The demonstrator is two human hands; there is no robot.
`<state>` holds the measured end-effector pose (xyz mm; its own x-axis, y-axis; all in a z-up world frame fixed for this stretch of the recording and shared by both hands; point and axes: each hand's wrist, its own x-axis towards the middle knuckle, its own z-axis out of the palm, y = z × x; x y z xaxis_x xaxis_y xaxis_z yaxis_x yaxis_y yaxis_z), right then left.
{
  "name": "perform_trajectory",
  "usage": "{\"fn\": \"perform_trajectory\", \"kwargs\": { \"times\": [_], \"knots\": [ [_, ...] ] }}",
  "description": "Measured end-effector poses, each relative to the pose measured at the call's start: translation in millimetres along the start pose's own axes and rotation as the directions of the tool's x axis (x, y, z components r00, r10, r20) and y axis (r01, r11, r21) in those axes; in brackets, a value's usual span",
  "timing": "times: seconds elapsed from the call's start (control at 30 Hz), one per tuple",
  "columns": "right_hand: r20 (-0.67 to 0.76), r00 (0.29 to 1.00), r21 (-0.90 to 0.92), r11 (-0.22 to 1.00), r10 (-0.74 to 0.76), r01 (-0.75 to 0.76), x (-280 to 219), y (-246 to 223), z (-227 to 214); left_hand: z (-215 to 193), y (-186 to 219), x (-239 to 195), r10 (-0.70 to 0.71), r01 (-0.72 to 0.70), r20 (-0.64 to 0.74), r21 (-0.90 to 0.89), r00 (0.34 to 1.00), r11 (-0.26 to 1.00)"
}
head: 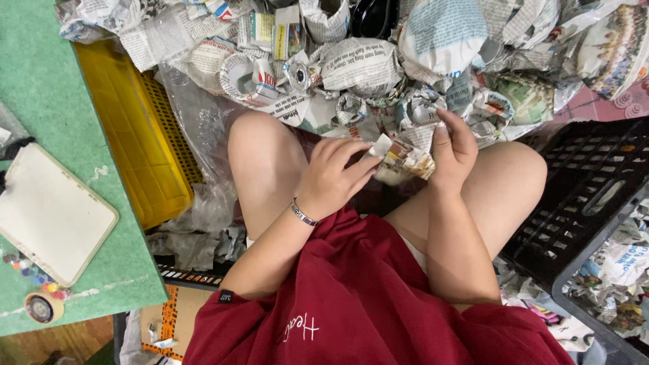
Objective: The person sits on the floor and wraps small objects, including a black bowl and a white bowl, with pieces of newspaper. They fold the newspaper around each item and place the wrapped bundles into a black plastic basket.
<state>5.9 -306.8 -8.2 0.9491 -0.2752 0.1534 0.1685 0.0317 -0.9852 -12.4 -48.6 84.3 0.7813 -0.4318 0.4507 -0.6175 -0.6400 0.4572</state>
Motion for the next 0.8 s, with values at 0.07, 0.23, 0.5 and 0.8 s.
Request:
{"fn": "perform_trajectory", "kwargs": {
  "times": [0.07,0.23,0.5,0.8],
  "knots": [
    [-0.035,0.999,0.011,1.000,0.016,-0.015,-2.4,3.3,1.7,7.3,2.2,-5.0,-0.265,0.285,0.105,-0.375,0.959,0.882],
    [0.036,0.995,-0.037,0.995,-0.092,0.093,-5.3,-1.5,7.4,15.8,8.5,-6.9,-0.456,0.561,0.327,-0.484,0.828,0.672],
    [0.315,0.920,-0.364,0.865,-0.234,0.345,-4.9,-30.2,15.8,24.2,10.3,-11.2,-0.211,0.206,-0.036,-0.110,0.977,0.972],
    [-0.023,0.993,-0.022,0.993,-0.114,0.113,-4.5,-18.9,23.3,21.5,23.2,-24.9,0.235,-0.220,-0.109,0.130,0.966,0.967]
  ]
}}
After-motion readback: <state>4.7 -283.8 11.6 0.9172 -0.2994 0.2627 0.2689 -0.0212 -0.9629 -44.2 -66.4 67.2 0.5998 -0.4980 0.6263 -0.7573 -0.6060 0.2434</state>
